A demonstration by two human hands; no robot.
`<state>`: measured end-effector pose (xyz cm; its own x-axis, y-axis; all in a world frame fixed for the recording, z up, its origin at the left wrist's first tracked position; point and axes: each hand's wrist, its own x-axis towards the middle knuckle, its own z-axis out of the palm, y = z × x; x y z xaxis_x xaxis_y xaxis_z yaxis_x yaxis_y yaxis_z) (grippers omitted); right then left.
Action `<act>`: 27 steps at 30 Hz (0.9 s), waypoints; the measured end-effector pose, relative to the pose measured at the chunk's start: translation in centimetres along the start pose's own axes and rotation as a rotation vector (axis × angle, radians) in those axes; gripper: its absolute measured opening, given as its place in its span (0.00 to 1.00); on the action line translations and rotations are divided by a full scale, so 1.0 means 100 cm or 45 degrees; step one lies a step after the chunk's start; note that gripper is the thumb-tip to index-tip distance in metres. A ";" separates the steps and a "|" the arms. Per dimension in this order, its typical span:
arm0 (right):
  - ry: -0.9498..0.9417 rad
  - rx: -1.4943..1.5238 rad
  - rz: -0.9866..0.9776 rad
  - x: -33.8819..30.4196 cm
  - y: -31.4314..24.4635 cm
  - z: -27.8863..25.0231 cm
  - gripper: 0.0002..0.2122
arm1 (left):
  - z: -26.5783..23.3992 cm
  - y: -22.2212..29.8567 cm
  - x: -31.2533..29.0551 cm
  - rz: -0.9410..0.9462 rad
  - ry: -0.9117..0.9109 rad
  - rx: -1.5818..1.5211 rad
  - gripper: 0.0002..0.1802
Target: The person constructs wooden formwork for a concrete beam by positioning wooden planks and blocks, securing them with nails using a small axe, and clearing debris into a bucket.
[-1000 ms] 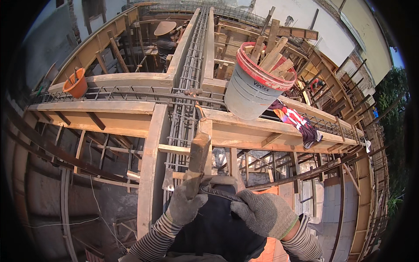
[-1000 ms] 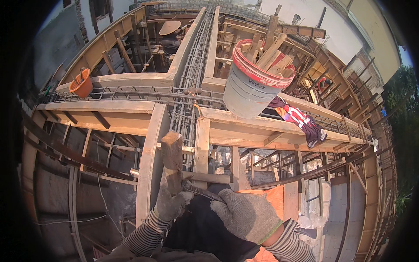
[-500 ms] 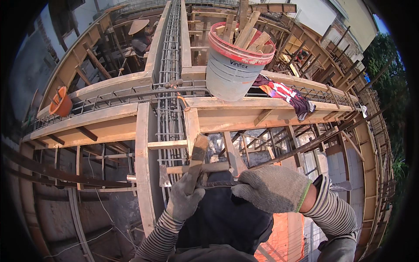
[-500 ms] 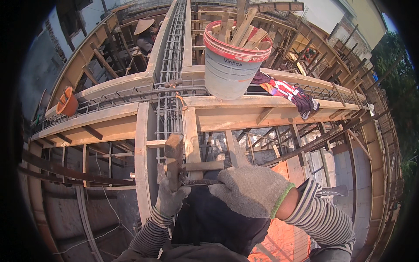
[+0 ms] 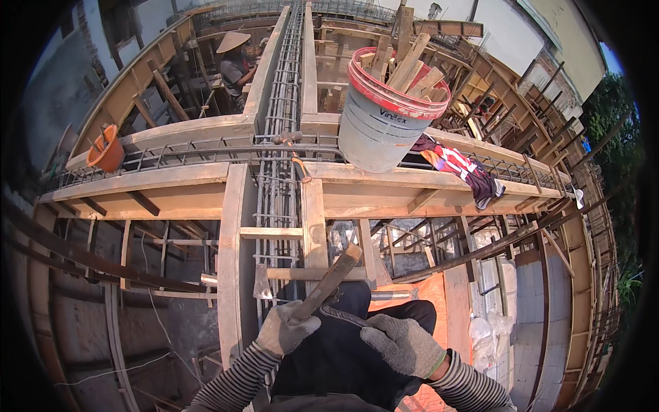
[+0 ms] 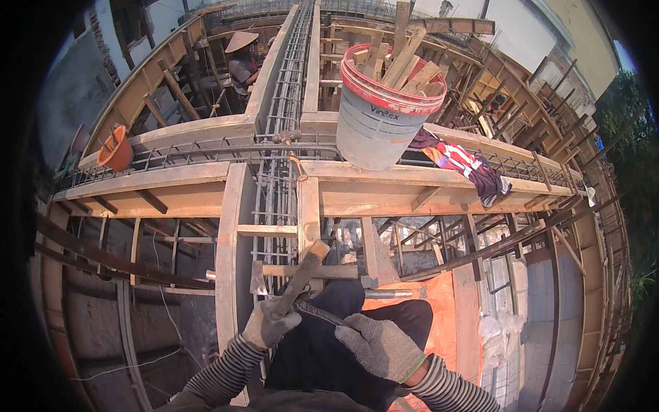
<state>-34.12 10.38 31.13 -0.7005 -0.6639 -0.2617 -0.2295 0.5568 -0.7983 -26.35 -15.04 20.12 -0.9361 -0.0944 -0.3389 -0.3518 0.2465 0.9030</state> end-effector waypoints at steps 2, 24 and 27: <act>-0.011 0.027 0.094 0.001 -0.001 0.000 0.15 | -0.005 0.000 0.002 0.019 -0.050 0.020 0.19; -0.435 0.383 0.416 -0.082 0.019 -0.012 0.13 | -0.079 -0.064 -0.013 -0.282 0.133 -0.112 0.20; -0.498 0.590 0.525 -0.093 0.022 0.023 0.14 | -0.030 -0.074 -0.010 -0.168 -0.047 -1.305 0.30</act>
<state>-26.58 16.62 30.54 -0.3561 -0.6239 -0.6956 0.3705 0.5891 -0.7181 -22.80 -19.67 14.57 -0.8958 -0.0275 -0.4437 -0.2971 -0.7055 0.6435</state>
